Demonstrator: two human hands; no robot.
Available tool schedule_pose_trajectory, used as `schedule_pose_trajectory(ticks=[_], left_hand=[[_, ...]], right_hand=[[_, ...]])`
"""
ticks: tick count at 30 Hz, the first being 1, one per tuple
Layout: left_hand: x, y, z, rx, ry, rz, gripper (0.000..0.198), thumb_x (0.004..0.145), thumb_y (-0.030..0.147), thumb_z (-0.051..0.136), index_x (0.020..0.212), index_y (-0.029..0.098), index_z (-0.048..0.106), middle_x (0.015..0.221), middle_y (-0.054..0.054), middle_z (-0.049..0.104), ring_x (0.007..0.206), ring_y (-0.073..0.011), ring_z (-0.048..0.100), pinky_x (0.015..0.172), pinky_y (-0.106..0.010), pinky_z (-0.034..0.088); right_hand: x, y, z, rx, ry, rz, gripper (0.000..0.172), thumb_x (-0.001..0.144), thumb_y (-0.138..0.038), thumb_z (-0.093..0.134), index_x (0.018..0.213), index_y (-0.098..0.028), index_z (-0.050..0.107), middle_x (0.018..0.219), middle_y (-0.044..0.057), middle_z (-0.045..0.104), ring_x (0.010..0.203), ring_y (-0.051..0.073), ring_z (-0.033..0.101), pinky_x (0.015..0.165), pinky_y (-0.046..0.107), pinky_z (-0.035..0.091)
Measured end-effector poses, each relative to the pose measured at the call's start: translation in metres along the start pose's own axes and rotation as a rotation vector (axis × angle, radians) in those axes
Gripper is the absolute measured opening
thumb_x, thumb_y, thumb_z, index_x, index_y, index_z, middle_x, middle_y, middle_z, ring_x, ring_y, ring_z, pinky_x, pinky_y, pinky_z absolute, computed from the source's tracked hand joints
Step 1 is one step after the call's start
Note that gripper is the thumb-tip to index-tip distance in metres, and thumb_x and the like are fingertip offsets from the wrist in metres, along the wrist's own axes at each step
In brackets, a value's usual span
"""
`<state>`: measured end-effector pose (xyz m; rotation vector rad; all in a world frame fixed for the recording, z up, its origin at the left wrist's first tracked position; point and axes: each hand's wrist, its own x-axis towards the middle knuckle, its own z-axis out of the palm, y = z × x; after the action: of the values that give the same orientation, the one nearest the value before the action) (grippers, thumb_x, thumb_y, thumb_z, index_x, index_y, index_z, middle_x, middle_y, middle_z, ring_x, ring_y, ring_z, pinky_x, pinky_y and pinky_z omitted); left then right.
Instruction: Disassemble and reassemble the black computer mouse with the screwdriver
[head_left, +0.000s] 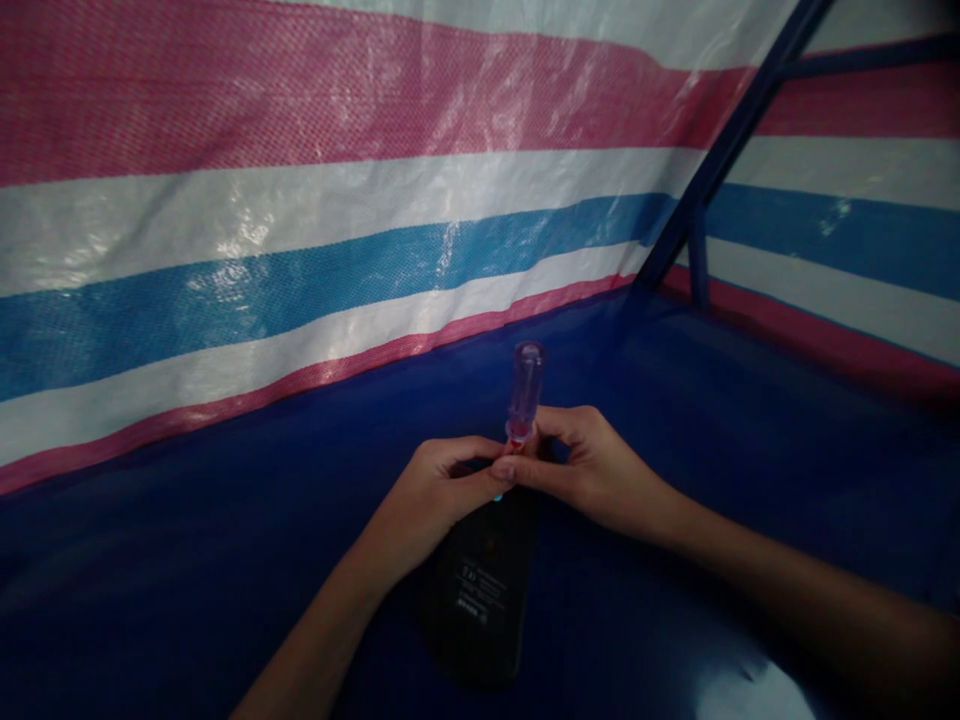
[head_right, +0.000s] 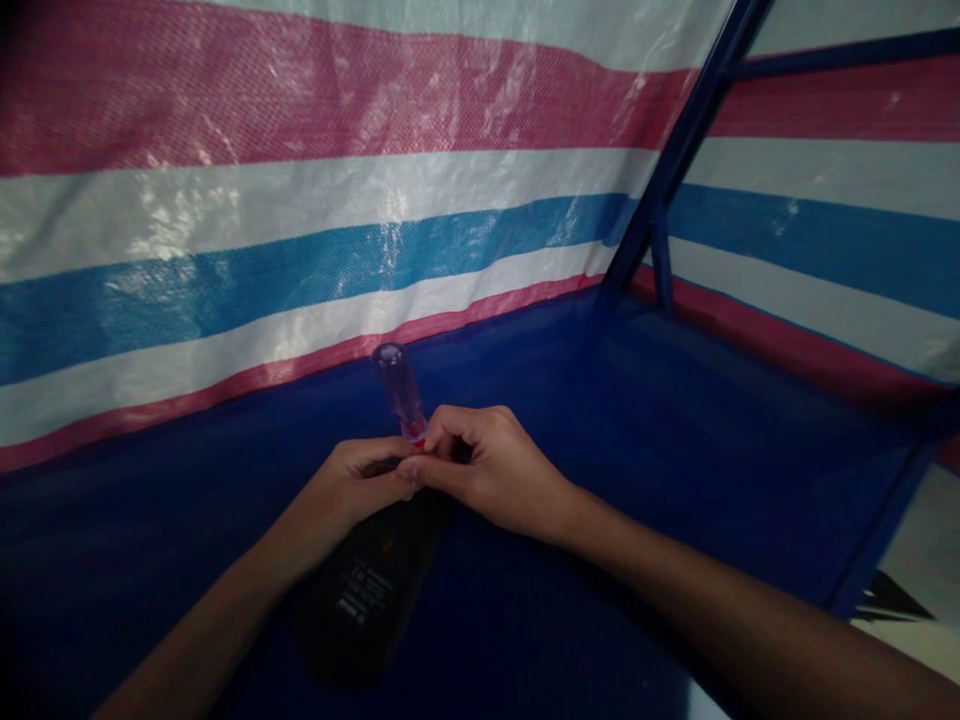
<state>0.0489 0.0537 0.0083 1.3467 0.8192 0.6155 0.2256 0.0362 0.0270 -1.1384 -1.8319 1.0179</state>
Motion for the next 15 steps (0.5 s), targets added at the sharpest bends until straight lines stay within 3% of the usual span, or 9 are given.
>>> schedule_pose_trajectory(ticks=[5,8,15], left_hand=[[0.0005,0.0002,-0.0004,0.045,0.007,-0.006,0.023,0.077,0.037,0.065,0.085,0.017,0.073,0.064,0.003,0.055,0.056,-0.0053,0.042,0.051,-0.019,0.028],[0.0004,-0.0006,0.0005,0.008,-0.007,-0.019,0.024,0.077,0.037,0.064,0.087,0.017,0.072,0.069,0.002,0.059,0.060,-0.0065,0.046,0.053,-0.019,0.030],[-0.0025,-0.0024,0.0003,-0.027,-0.011,-0.042,0.026,0.073,0.032,0.069,0.096,0.019,0.069,0.077,0.001,0.066,0.065,-0.0091,0.056,0.058,-0.019,0.039]], right_hand=[[0.0018,-0.0028,-0.0063,0.090,-0.107,-0.056,0.017,0.083,-0.025,0.061,0.069,-0.015,0.060,0.061,-0.004,0.055,0.056,0.007,0.047,0.053,0.020,0.035],[0.0024,-0.0059,-0.0091,0.124,-0.149,-0.041,0.017,0.085,-0.023,0.058,0.070,-0.015,0.062,0.063,-0.003,0.058,0.058,0.007,0.050,0.055,0.020,0.037],[0.0024,-0.0035,-0.0079,0.107,-0.057,0.042,0.021,0.078,-0.028,0.067,0.064,-0.014,0.057,0.061,-0.003,0.054,0.058,0.007,0.046,0.055,0.021,0.036]])
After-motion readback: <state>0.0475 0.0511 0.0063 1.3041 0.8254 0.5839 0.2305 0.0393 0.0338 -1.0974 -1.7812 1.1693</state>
